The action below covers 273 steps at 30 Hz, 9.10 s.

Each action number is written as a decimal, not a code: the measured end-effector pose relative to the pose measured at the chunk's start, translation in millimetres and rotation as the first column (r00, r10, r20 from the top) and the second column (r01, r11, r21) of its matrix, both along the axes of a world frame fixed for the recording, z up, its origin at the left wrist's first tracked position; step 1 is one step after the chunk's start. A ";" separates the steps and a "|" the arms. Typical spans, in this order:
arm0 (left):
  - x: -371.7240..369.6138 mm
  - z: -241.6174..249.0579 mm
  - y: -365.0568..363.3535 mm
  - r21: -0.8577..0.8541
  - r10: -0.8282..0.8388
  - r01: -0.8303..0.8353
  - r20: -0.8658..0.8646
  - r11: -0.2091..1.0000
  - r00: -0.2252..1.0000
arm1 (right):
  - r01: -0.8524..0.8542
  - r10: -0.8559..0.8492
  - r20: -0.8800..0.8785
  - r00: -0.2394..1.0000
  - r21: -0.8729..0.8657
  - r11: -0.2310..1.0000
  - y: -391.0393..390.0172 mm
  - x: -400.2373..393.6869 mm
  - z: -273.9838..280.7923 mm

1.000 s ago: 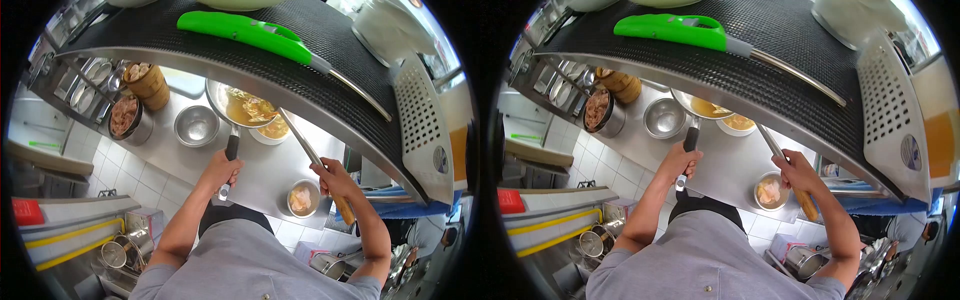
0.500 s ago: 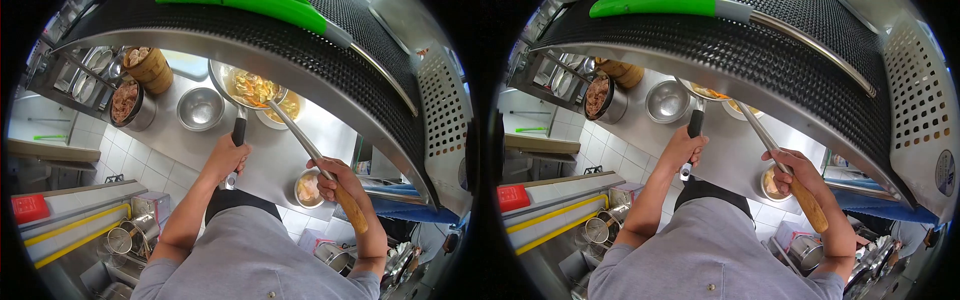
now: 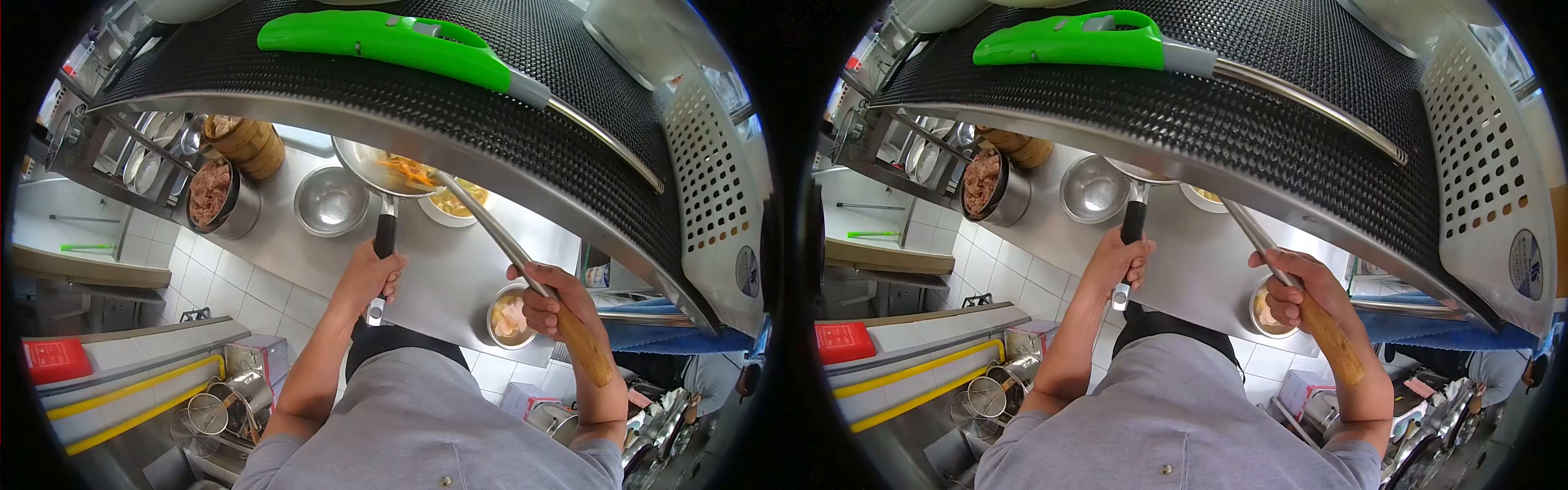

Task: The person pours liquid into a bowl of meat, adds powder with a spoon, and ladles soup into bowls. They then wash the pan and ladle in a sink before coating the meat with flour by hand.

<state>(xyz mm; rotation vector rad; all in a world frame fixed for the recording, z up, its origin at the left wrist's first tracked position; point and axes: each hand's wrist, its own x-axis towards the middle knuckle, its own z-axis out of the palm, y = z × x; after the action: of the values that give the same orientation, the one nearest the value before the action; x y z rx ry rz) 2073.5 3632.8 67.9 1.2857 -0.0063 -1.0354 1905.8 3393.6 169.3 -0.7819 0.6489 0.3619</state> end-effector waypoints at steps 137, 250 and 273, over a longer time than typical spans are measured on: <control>14.8 -12.1 46.6 0.074 0.043 -0.047 0.061 0.996 0.997 | 0.207 -0.203 0.042 0.978 -0.194 0.959 23.0 -49.8 -37.1; -126.2 9.3 284.1 -0.215 0.124 -0.153 -0.142 0.965 0.982 | -0.063 0.189 0.121 0.975 -0.659 0.749 256.5 -101.4 -30.0; -8.0 -83.1 575.2 0.029 0.788 -0.798 -0.182 0.602 0.588 | -0.079 0.890 -0.097 0.445 -0.994 -0.069 535.8 210.8 -235.6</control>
<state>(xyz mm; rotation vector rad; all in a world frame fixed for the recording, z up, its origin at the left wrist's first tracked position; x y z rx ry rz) 2065.5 4208.0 -15.1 0.9596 0.6362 -0.3373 2116.5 3929.4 -66.2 -2.4363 -0.3936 0.3689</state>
